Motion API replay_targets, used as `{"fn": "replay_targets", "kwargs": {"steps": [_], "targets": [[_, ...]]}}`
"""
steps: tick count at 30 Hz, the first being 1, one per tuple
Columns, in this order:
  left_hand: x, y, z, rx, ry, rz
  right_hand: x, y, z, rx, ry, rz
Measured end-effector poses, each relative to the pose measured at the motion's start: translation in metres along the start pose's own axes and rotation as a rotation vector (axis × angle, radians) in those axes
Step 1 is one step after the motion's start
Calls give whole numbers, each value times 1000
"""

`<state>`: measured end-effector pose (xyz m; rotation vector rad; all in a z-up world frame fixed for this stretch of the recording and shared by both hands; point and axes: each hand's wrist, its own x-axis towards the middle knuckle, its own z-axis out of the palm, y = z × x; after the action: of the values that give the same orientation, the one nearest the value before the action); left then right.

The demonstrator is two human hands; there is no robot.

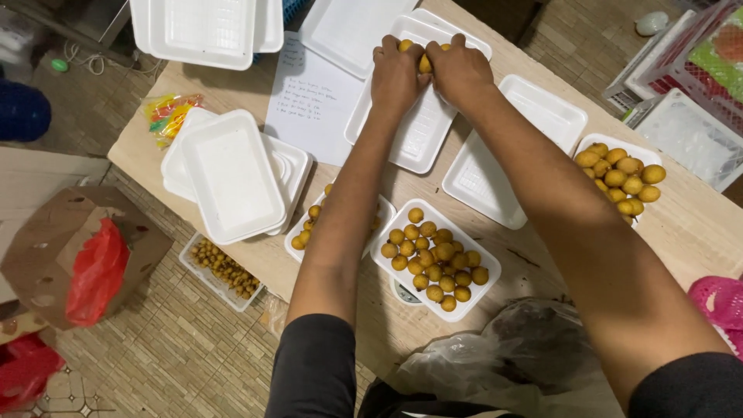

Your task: Arranging longans into foam trays and weighing them on a digital scale for packaging.

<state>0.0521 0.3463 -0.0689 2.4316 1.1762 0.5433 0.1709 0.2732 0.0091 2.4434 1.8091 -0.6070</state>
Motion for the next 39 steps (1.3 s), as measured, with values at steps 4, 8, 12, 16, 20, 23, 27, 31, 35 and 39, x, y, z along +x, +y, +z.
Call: {"fn": "replay_targets", "kwargs": {"steps": [4,8,12,16,20,23,27,31,35,39], "targets": [[0,9,-9,-16,-62,-43,-7,-1,-11,36,-31,17],[3,-2,3,-10,-23,-35,-27,2,-19,238,120,0],[-7,11,-17,-115,-20,-57,-64,13,-28,684,387,-62],[-27,28,-33,-333,204,21,-137,26,-27,1551,209,122],[-81,82,-100,-1126,168,-213,-217,44,6,2486,-39,-189],[-141,95,-142,-1576,-153,-314,-270,37,38,2673,-58,-224],[-225,91,-165,-1808,-293,-309,-304,41,111,2567,-104,-214],[-278,66,-143,-1649,-187,-426,-350,2,125,2195,112,-15],[-297,48,-124,-1276,-65,-354,-372,-31,132,1880,282,90],[-307,26,-106,-988,57,-252,-388,-48,127,1640,317,81]]}}
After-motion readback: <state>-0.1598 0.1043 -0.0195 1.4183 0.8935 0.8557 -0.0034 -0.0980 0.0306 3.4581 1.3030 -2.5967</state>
